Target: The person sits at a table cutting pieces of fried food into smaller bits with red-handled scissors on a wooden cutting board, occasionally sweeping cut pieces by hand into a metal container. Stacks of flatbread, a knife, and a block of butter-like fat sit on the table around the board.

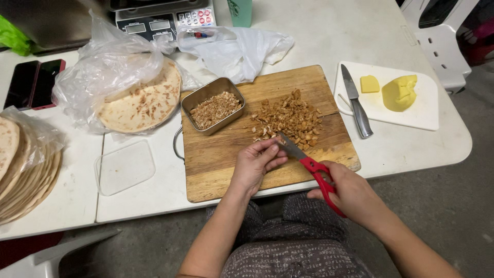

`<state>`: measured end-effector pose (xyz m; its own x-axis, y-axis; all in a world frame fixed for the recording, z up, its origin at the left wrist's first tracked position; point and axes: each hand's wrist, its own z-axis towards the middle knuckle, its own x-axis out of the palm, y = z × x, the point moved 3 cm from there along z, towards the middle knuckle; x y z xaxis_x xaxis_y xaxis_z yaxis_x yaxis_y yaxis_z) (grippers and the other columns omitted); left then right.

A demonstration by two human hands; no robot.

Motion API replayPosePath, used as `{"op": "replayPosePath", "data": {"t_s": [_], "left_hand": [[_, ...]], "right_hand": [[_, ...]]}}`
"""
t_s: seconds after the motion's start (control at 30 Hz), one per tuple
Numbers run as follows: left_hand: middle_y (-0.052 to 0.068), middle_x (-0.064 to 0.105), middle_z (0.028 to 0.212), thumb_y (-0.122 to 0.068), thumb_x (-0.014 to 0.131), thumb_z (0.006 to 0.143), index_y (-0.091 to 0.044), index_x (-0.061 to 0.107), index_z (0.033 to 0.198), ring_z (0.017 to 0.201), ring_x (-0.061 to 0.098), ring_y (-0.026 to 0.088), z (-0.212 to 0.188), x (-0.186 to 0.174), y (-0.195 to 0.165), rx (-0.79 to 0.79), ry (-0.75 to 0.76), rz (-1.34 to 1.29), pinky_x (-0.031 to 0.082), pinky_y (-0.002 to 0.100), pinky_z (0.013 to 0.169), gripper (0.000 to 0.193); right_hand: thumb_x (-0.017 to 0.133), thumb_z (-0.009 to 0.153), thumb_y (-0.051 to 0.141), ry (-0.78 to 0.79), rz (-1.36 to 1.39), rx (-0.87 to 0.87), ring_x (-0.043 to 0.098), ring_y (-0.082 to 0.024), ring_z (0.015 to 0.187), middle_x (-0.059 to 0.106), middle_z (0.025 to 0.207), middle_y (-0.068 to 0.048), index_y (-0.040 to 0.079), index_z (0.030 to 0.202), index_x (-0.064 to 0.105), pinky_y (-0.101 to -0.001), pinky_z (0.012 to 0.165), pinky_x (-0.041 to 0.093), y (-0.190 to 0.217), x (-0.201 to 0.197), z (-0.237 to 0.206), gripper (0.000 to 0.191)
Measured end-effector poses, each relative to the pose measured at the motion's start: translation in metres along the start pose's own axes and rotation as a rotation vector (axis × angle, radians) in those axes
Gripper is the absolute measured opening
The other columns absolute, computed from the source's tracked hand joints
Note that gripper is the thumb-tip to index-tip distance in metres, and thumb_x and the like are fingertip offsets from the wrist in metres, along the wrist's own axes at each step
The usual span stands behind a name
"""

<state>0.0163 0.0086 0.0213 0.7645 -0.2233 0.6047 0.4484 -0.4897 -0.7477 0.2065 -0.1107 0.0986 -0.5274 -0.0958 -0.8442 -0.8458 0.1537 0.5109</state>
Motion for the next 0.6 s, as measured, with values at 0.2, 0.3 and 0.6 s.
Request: {"op": "replayPosePath", "data": {"t_s": [0.2, 0.3, 0.6], "left_hand": [[0.017, 0.073, 0.107, 0.004, 0.064, 0.095, 0.005, 0.069, 0.113, 0.091, 0.075, 0.023, 0.0001, -0.0003, 0.0035, 0.003, 0.039, -0.038, 0.067, 0.032, 0.082, 0.019], [0.018, 0.073, 0.103, 0.003, 0.065, 0.096, 0.005, 0.068, 0.108, 0.089, 0.076, 0.024, 0.0003, -0.0017, 0.0064, 0.008, 0.067, -0.058, 0.067, 0.033, 0.081, 0.012], [0.015, 0.074, 0.097, 0.002, 0.068, 0.096, 0.003, 0.065, 0.107, 0.088, 0.076, 0.022, 0.0014, -0.0025, 0.0054, 0.020, 0.018, -0.024, 0.067, 0.033, 0.080, 0.011]], "right_hand": [[0.082, 0.067, 0.053, -0.042, -0.001, -0.104, 0.071, -0.035, 0.093, 0.069, 0.101, -0.021, -0.002, 0.130, 0.057, -0.0425, 0.080, 0.056, 0.0012, 0.0027, 0.0001, 0.088], [0.081, 0.071, 0.052, -0.104, 0.007, -0.132, 0.071, -0.037, 0.092, 0.071, 0.101, -0.021, -0.002, 0.123, 0.060, -0.0437, 0.077, 0.057, 0.0023, 0.0024, -0.0034, 0.078], [0.081, 0.075, 0.057, 0.030, -0.039, 0.101, 0.075, -0.032, 0.088, 0.075, 0.096, -0.016, 0.010, 0.120, 0.067, -0.0415, 0.077, 0.059, 0.0023, -0.0059, -0.0050, 0.066]]}}
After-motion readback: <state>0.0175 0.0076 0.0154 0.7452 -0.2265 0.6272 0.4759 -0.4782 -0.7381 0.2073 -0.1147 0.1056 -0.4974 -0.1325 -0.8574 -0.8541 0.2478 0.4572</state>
